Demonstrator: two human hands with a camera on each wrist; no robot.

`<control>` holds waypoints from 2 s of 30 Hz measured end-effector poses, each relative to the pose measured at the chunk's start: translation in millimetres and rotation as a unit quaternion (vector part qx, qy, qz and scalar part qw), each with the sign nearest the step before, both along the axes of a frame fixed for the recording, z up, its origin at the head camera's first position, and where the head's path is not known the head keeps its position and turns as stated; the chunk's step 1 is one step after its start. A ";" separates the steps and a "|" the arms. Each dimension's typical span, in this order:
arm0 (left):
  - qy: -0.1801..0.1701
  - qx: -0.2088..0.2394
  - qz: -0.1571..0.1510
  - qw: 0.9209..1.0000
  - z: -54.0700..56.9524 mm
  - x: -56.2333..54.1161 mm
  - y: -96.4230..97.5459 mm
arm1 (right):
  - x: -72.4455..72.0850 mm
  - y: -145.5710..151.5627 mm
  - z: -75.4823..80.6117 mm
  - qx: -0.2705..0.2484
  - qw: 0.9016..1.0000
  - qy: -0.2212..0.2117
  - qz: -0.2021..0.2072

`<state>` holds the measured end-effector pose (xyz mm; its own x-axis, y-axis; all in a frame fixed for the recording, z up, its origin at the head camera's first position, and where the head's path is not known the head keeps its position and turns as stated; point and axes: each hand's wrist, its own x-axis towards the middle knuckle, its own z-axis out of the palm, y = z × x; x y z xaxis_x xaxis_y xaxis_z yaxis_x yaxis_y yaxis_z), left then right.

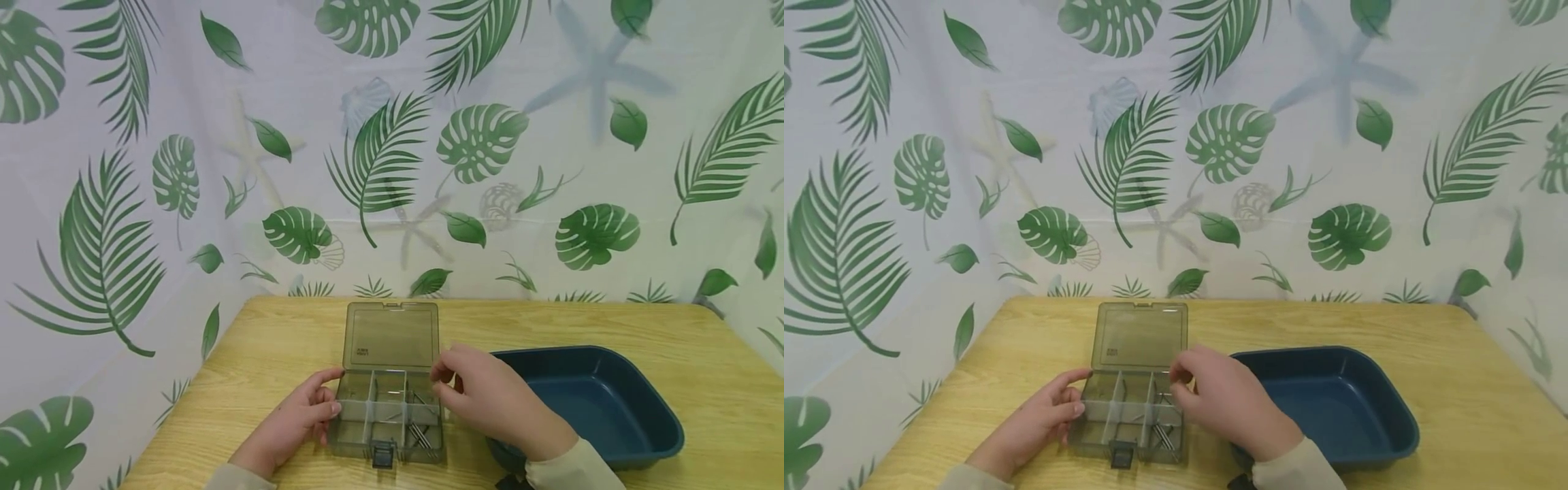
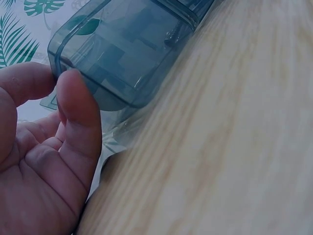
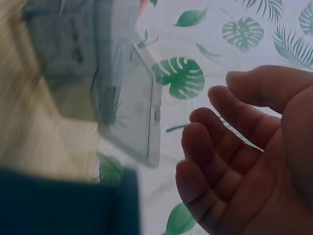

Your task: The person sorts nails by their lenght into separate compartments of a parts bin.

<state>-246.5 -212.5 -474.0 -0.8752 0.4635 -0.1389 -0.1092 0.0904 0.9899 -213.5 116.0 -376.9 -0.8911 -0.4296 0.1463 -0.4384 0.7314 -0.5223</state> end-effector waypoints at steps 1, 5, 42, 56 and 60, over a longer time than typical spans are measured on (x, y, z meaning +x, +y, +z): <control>0.000 -0.001 0.002 1.000 -0.8 0.0 -0.3 | 1.5 4.5 -0.7 0.002 1.000 -0.004 -0.003; -0.001 -0.002 0.006 1.000 -4.3 0.4 -3.0 | 7.2 22.5 -2.9 0.008 1.000 -0.010 -0.007; 0.025 -0.028 0.007 0.999 4.5 -8.2 -4.7 | -3.1 129.6 -37.2 -0.028 0.963 -0.268 0.030; 0.037 -0.036 0.005 0.999 9.0 -9.5 -2.9 | -14.4 94.6 -36.5 0.013 0.968 -0.249 0.016; 0.030 -0.034 0.004 0.999 6.1 -4.0 -1.7 | -12.5 87.7 -40.1 0.064 0.977 -0.201 0.035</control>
